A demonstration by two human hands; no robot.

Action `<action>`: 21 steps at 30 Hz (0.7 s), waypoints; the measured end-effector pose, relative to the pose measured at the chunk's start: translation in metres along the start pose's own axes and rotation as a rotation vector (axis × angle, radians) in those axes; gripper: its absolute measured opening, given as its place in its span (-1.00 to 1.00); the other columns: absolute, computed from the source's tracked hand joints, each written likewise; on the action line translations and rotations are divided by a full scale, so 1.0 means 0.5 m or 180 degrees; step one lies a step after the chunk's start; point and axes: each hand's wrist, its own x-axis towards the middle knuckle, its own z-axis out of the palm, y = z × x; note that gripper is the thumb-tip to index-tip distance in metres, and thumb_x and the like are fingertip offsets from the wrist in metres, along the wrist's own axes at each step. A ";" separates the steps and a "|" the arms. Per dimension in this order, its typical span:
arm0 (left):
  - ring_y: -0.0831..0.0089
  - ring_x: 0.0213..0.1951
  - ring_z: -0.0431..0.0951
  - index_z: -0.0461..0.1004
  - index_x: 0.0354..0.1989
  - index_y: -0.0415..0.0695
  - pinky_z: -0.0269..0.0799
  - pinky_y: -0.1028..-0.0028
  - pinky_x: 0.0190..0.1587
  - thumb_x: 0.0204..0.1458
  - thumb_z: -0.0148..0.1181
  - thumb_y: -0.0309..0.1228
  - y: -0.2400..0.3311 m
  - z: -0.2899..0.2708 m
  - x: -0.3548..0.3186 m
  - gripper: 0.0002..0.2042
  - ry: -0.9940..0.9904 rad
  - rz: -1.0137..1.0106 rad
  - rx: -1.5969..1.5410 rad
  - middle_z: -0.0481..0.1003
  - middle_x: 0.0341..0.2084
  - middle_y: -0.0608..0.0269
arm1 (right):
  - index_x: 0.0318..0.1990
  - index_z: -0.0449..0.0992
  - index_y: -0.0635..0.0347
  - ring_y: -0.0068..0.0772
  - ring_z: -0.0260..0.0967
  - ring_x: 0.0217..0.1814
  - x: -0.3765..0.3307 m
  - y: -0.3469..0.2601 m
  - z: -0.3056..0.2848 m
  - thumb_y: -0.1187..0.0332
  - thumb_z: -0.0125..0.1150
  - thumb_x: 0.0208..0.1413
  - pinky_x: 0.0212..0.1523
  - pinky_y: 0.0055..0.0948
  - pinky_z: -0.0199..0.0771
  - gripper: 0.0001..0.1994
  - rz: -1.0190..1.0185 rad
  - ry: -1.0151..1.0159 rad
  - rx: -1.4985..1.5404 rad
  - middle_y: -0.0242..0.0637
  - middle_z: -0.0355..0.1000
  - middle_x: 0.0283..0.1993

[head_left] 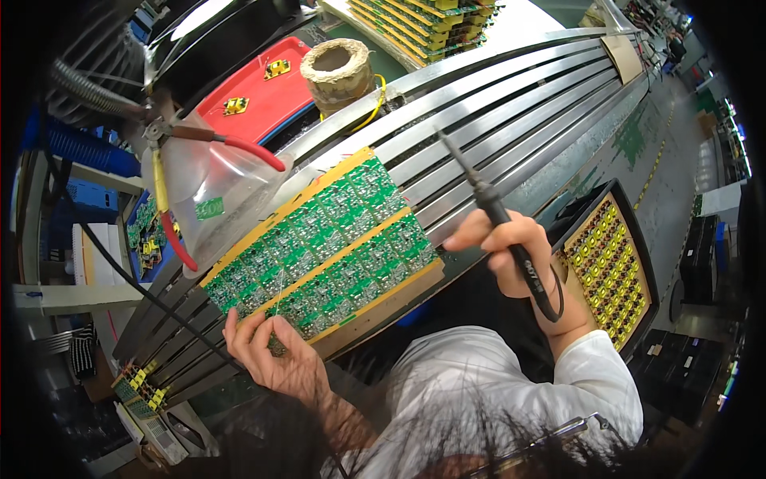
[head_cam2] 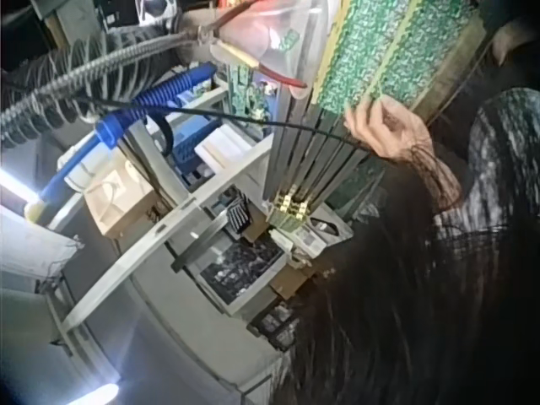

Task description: The person solders circuit board panels one at a time using a soldering iron and solder wire, taking each panel from a stack and placing the finished panels onto another stack.

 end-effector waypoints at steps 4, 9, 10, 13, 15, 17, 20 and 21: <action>0.07 0.13 0.51 0.49 -0.25 -0.17 0.39 0.17 0.19 0.14 0.15 -0.63 -0.008 -0.007 0.000 -0.92 0.0048 -0.0137 -0.0331 0.53 -0.19 0.18 | 0.01 0.40 0.13 -0.04 0.35 0.16 0.080 -0.011 0.023 0.17 0.50 -0.09 0.23 -0.04 0.26 -0.46 -0.0124 -0.1400 -0.1038 0.05 0.46 0.11; 0.04 0.15 0.49 0.48 -0.24 -0.16 0.38 0.12 0.20 0.13 0.13 -0.62 -0.022 -0.029 -0.006 -0.91 0.0173 -0.0124 -0.0875 0.53 -0.19 0.17 | 0.01 0.36 0.07 0.07 0.20 0.44 0.173 -0.003 0.057 0.12 0.62 -0.37 0.48 0.10 0.04 -0.28 -0.0373 -0.2317 -0.2148 0.11 0.36 0.31; 0.04 0.15 0.49 0.47 -0.24 -0.16 0.38 0.11 0.20 0.13 0.12 -0.63 -0.025 -0.030 -0.006 -0.91 0.0218 -0.0086 -0.1026 0.52 -0.18 0.17 | 0.01 0.36 0.06 0.08 0.13 0.49 0.184 -0.002 0.061 0.13 0.61 -0.43 0.50 0.13 -0.04 -0.25 -0.0436 -0.2448 -0.2304 0.11 0.33 0.33; 0.02 0.14 0.48 0.46 -0.24 -0.15 0.37 0.08 0.20 0.12 0.11 -0.62 -0.034 -0.034 -0.011 -0.90 0.0389 0.0072 -0.1186 0.52 -0.18 0.17 | 0.02 0.36 0.05 0.11 0.05 0.54 0.205 -0.001 0.071 0.14 0.58 -0.48 0.53 0.17 -0.11 -0.23 -0.0485 -0.2652 -0.2519 0.10 0.31 0.31; 0.01 0.13 0.48 0.45 -0.24 -0.15 0.37 0.05 0.20 0.12 0.09 -0.61 -0.036 -0.041 -0.018 -0.90 0.0548 0.0285 -0.1201 0.52 -0.17 0.16 | 0.02 0.36 0.04 0.15 0.05 0.53 0.212 0.000 0.078 0.16 0.55 -0.46 0.52 0.21 -0.10 -0.26 -0.0358 -0.2796 -0.2594 0.10 0.34 0.25; 0.01 0.13 0.48 0.44 -0.24 -0.14 0.36 0.04 0.21 0.11 0.08 -0.61 -0.038 -0.043 -0.021 -0.90 0.0648 0.0419 -0.1216 0.52 -0.17 0.16 | 0.02 0.37 0.04 0.17 0.04 0.53 0.215 0.000 0.081 0.17 0.53 -0.45 0.52 0.23 -0.10 -0.27 -0.0313 -0.2847 -0.2655 0.09 0.35 0.21; 0.02 0.10 0.49 0.42 -0.24 -0.14 0.36 0.04 0.20 0.11 0.07 -0.59 -0.032 -0.046 -0.023 -0.91 0.0846 0.0477 -0.1415 0.51 -0.18 0.15 | 0.01 0.38 0.03 0.25 0.01 0.53 0.210 -0.007 0.079 0.18 0.51 -0.45 0.53 0.28 -0.14 -0.29 -0.0510 -0.2698 -0.2826 0.11 0.34 0.14; 0.02 0.09 0.49 0.41 -0.24 -0.14 0.36 0.04 0.20 0.11 0.06 -0.58 -0.029 -0.049 -0.022 -0.91 0.0886 0.0561 -0.1496 0.51 -0.18 0.15 | 0.01 0.38 0.02 0.28 0.00 0.53 0.207 -0.012 0.075 0.18 0.51 -0.45 0.53 0.29 -0.16 -0.29 -0.0571 -0.2639 -0.2889 0.12 0.34 0.12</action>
